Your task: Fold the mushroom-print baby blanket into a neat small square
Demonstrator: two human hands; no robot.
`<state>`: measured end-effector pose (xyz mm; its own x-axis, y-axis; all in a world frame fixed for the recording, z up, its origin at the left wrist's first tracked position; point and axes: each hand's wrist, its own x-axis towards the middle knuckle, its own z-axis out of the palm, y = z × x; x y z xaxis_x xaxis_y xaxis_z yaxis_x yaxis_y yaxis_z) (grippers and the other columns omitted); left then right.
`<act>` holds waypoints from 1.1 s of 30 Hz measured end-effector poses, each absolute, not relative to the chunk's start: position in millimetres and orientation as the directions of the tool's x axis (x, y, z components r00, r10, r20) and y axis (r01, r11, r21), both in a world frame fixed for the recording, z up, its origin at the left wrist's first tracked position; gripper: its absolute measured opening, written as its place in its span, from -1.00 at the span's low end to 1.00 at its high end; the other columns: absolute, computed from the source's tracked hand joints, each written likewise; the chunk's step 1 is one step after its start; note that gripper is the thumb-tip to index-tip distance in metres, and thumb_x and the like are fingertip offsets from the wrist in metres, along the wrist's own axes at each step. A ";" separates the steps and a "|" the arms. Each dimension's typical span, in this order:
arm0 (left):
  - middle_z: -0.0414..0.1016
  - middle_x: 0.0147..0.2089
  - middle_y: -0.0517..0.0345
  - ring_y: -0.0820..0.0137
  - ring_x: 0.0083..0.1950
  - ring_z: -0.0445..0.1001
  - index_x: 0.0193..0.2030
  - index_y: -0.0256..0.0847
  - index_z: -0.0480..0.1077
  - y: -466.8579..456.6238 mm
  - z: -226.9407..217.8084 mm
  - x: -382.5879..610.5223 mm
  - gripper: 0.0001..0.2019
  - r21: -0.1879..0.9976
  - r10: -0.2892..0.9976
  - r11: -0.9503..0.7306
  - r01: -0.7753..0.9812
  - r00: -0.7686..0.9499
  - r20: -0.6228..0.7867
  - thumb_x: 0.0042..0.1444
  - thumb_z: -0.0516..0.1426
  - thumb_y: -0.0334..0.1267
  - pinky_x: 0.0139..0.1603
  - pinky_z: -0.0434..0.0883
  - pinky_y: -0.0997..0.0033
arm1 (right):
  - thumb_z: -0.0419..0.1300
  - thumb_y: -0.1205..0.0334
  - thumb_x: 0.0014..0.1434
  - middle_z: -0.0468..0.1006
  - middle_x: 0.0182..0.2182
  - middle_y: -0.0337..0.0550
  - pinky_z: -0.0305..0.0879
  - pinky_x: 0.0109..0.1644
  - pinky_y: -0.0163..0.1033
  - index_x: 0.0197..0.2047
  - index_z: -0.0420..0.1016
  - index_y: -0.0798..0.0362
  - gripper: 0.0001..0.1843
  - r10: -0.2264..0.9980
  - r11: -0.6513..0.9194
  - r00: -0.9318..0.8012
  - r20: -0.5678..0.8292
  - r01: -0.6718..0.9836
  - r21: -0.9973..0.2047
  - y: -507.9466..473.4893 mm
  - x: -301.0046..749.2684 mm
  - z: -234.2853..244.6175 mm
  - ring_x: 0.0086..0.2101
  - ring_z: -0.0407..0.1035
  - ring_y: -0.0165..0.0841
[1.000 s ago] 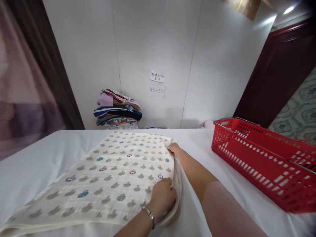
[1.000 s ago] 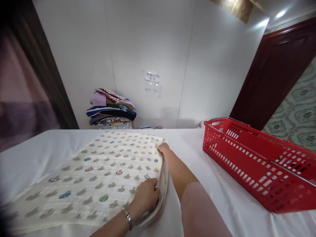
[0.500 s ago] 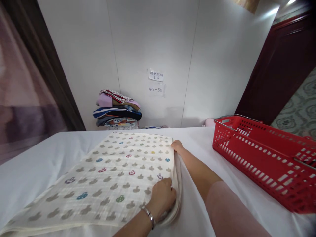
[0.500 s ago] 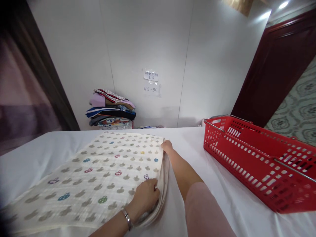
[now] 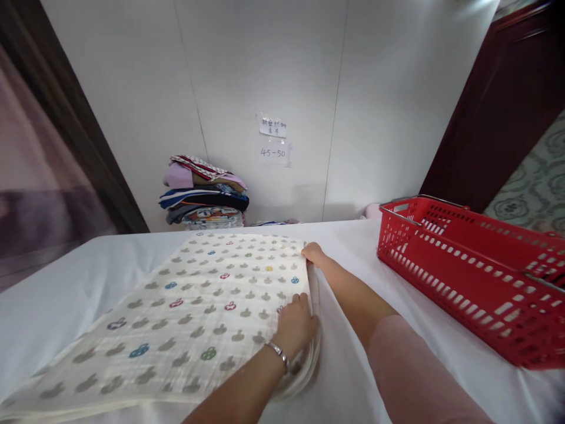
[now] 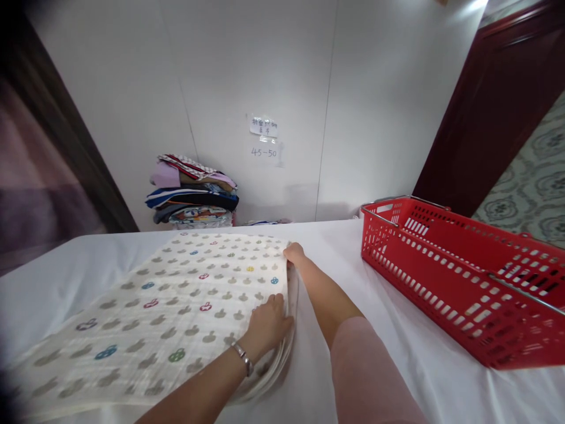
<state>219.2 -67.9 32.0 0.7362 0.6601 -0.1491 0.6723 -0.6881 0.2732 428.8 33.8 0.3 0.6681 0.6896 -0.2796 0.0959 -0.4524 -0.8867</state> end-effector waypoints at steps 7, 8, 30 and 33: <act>0.38 -0.10 -0.06 0.21 -0.12 0.43 -0.08 -0.25 0.28 -64.5 31.9 219.1 -0.69 0.245 0.643 -0.710 0.661 0.749 -0.157 -0.02 0.01 -0.39 -0.16 0.33 0.26 | 0.29 0.39 -0.08 0.41 -0.64 -0.22 0.25 -0.59 -0.34 -0.43 0.43 0.12 -0.89 0.631 -0.518 0.728 -0.269 0.138 -0.844 38.3 423.1 -2.9 -0.59 0.38 -0.34; 0.39 -0.11 -0.07 0.19 -0.12 0.43 -0.09 -0.26 0.28 -65.5 31.5 221.1 -0.70 0.241 0.639 -0.716 0.656 0.754 -0.152 -0.02 0.02 -0.37 -0.15 0.33 0.24 | 0.29 0.39 -0.10 0.42 -0.64 -0.21 0.25 -0.59 -0.35 -0.44 0.43 0.11 -0.89 0.627 -0.520 0.737 -0.252 0.155 -0.840 38.9 421.8 -3.9 -0.57 0.39 -0.33; 0.47 -0.18 -0.13 0.18 -0.12 0.47 -0.13 -0.30 0.35 -72.0 29.9 226.5 -0.66 0.267 0.570 -0.759 0.593 0.805 -0.168 -0.06 -0.05 -0.52 -0.15 0.36 0.25 | 0.18 0.22 0.11 0.51 -0.39 -0.14 0.29 -0.30 -0.30 -0.37 0.46 0.16 -0.85 0.655 -0.574 0.752 -0.080 0.426 -0.699 20.7 461.2 -4.5 -0.31 0.42 -0.32; 0.48 -0.17 -0.09 0.20 -0.13 0.47 -0.15 -0.26 0.35 -71.2 29.1 224.0 -0.68 0.284 0.576 -0.754 0.592 0.804 -0.148 -0.06 -0.03 -0.49 -0.15 0.35 0.25 | 0.13 0.14 0.20 0.48 -0.25 -0.15 0.35 -0.18 -0.18 -0.20 0.42 0.16 -0.77 0.665 -0.573 0.742 -0.089 0.430 -0.698 31.6 465.3 -0.2 -0.26 0.39 -0.35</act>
